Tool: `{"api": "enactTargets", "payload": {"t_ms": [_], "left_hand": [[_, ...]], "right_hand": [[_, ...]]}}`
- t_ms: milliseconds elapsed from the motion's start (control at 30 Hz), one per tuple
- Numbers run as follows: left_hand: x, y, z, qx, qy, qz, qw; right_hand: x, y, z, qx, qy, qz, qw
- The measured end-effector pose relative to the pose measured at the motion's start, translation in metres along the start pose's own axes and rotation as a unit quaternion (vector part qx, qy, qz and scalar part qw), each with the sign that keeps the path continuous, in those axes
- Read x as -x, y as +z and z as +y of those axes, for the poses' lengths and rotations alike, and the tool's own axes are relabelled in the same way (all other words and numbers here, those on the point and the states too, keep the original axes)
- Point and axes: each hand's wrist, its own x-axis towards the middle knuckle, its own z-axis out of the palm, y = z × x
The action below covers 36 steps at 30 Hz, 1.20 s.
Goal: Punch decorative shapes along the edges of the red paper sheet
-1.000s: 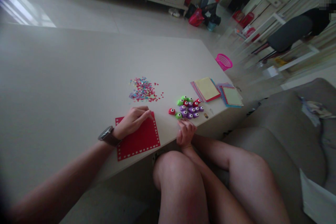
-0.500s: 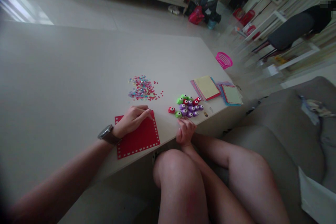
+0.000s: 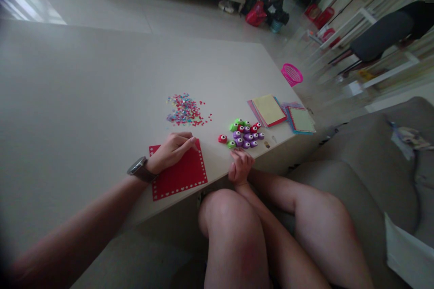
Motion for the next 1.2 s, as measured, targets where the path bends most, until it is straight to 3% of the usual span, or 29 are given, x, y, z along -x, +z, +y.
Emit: {"api": "enactTargets", "payload": {"t_ms": [300, 1200], "left_hand": [[0.0, -0.0003, -0.0011, -0.001, -0.004, -0.006, 1.0], [0.0002, -0.0009, -0.0007, -0.015, -0.001, -0.011, 1.0]], "right_hand": [[0.0028, 0.0001, 0.0013, -0.032, 0.027, -0.01, 0.999], [-0.0014, -0.0001, -0.0006, 0.012, -0.017, 0.003, 1.0]]}}
